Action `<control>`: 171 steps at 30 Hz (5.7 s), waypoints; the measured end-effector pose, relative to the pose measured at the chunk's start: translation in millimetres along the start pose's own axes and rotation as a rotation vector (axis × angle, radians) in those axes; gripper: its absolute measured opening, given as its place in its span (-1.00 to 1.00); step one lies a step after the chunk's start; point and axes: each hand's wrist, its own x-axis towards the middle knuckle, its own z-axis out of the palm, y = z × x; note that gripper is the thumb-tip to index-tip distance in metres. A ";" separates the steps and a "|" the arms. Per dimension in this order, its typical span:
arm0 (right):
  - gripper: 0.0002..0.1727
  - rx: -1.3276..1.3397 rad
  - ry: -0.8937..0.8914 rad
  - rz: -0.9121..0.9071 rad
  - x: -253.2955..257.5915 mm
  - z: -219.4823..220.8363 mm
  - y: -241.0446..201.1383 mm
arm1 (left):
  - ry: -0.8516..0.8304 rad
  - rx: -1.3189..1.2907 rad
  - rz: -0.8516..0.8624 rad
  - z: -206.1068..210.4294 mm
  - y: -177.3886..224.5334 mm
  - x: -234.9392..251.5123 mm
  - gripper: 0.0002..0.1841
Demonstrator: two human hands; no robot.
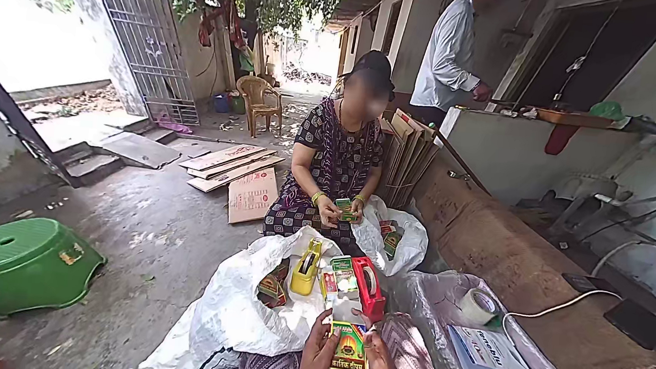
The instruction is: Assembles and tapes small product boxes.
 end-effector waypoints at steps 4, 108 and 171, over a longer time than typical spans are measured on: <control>-0.27 0.038 0.151 0.079 -5.7 3.6 9.2 | -0.025 0.066 0.030 1.5 0.8 -3.7 -0.50; -0.35 -0.484 -0.242 -0.406 12.5 -12.4 9.0 | 0.009 0.901 0.225 -3.4 -17.7 -10.5 0.16; -0.43 -0.277 0.284 0.228 57.4 -81.7 61.3 | 0.173 0.556 0.461 -20.5 -14.2 10.7 -0.81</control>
